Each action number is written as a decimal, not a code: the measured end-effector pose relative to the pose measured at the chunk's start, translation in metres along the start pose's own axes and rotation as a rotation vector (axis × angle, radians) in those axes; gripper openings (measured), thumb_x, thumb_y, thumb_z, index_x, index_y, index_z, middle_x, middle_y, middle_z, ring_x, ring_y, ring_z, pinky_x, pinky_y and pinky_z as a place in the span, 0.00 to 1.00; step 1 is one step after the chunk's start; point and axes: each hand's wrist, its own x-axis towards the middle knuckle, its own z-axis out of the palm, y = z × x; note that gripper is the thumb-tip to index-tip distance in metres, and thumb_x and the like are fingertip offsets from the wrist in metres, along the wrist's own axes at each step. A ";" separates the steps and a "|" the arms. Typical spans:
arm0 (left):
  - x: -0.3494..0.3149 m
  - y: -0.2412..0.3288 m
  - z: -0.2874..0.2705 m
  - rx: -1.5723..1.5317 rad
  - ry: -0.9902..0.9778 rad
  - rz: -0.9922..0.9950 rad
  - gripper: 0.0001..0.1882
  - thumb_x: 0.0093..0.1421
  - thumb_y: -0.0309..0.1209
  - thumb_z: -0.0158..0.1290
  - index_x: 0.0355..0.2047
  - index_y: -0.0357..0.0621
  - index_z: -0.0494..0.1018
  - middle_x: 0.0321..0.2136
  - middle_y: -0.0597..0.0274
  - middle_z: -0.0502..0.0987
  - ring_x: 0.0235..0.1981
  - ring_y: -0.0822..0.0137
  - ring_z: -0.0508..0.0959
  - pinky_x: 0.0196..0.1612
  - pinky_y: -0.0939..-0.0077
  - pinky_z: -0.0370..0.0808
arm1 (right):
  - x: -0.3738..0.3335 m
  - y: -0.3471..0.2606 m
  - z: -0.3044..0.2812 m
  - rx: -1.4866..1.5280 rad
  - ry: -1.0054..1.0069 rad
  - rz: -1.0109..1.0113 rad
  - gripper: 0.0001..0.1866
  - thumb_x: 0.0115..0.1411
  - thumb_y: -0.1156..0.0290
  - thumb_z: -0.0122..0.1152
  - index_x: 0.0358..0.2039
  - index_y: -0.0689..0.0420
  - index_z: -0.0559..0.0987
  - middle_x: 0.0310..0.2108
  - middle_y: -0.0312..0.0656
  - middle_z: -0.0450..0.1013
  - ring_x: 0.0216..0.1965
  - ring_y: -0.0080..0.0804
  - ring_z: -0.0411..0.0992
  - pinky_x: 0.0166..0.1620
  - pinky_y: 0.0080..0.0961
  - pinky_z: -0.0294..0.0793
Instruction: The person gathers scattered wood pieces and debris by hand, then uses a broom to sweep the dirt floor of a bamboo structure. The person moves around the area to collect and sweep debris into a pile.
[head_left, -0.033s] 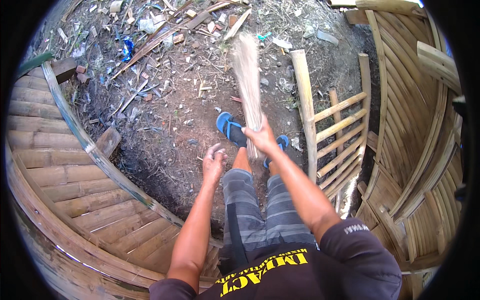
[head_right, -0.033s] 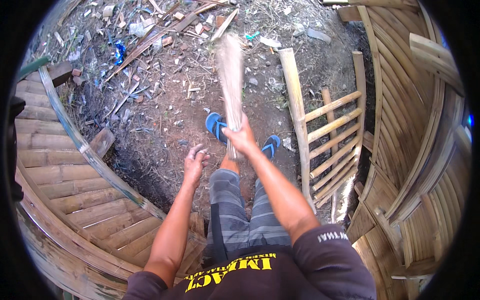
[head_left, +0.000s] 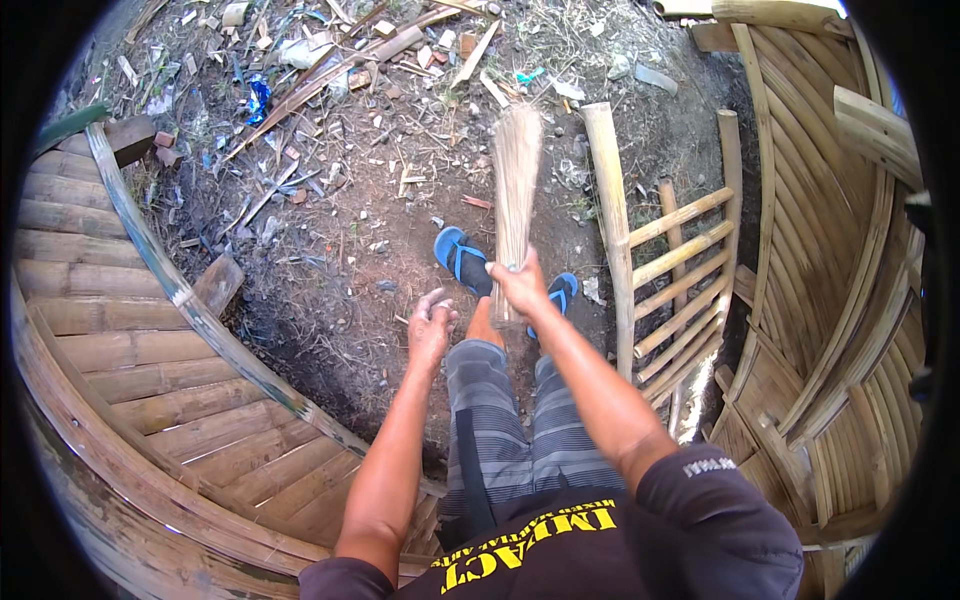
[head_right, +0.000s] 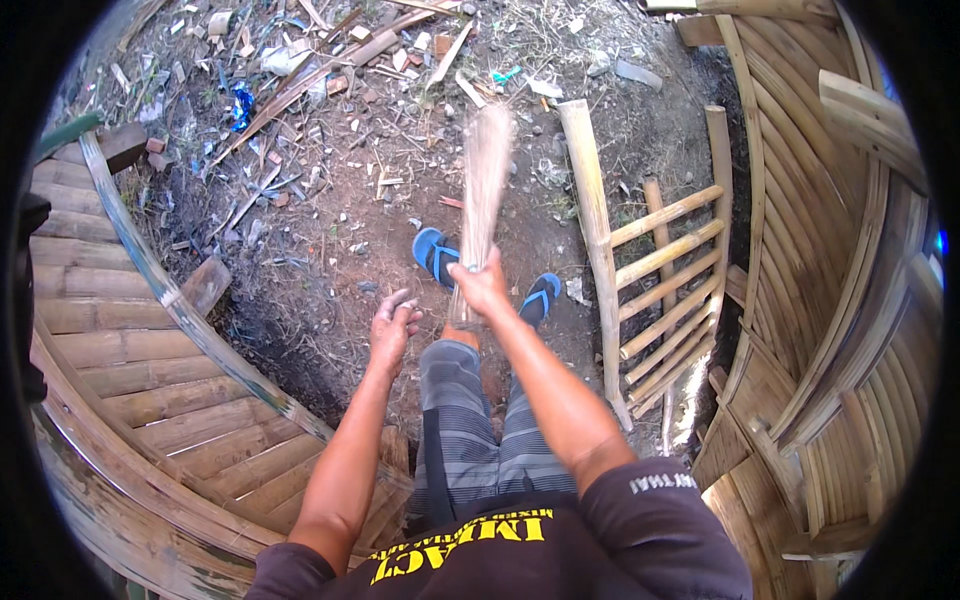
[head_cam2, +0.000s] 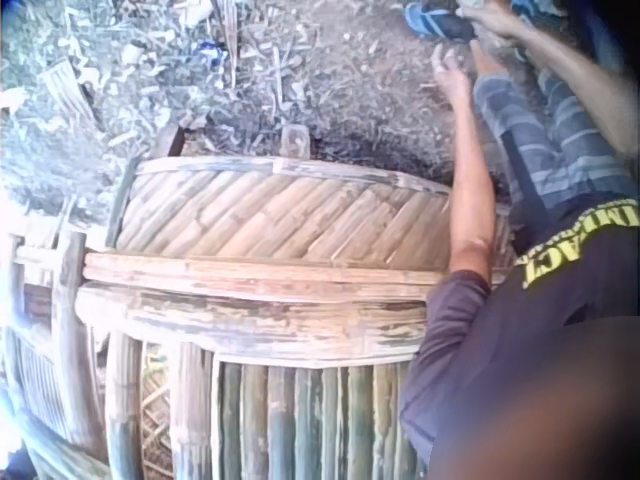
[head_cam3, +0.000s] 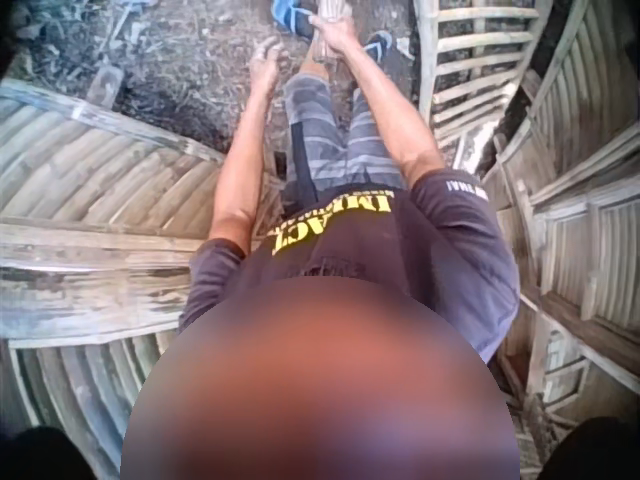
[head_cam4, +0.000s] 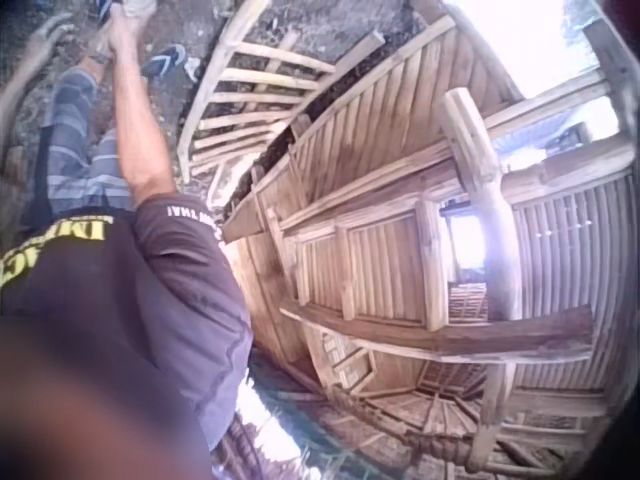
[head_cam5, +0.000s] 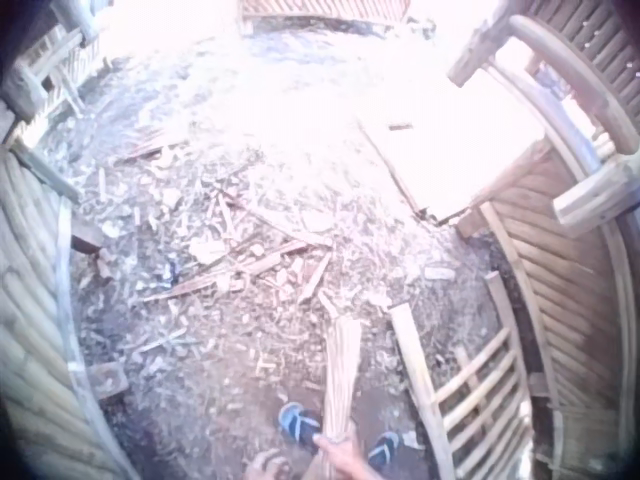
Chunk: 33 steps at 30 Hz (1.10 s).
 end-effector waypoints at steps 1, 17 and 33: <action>-0.001 0.001 0.001 -0.009 -0.029 0.014 0.22 0.68 0.33 0.47 0.60 0.38 0.66 0.48 0.56 0.77 0.40 0.71 0.77 0.41 0.77 0.75 | -0.007 -0.001 0.009 0.015 0.014 0.364 0.39 0.47 0.66 0.73 0.57 0.65 0.67 0.42 0.48 0.76 0.43 0.34 0.75 0.46 0.35 0.76; 0.008 0.046 0.002 -0.009 0.034 0.015 0.23 0.68 0.34 0.46 0.61 0.38 0.64 0.48 0.55 0.76 0.42 0.71 0.77 0.41 0.76 0.75 | 0.095 -0.085 -0.019 0.169 0.120 0.340 0.21 0.50 0.70 0.71 0.42 0.67 0.76 0.34 0.45 0.77 0.37 0.32 0.75 0.41 0.33 0.76; 0.047 0.193 0.086 -0.109 0.106 0.054 0.23 0.67 0.33 0.46 0.62 0.43 0.65 0.49 0.59 0.76 0.44 0.70 0.77 0.44 0.74 0.75 | 0.213 -0.189 -0.068 -0.066 -0.173 -0.053 0.31 0.51 0.72 0.68 0.55 0.67 0.69 0.46 0.48 0.75 0.46 0.33 0.74 0.49 0.28 0.74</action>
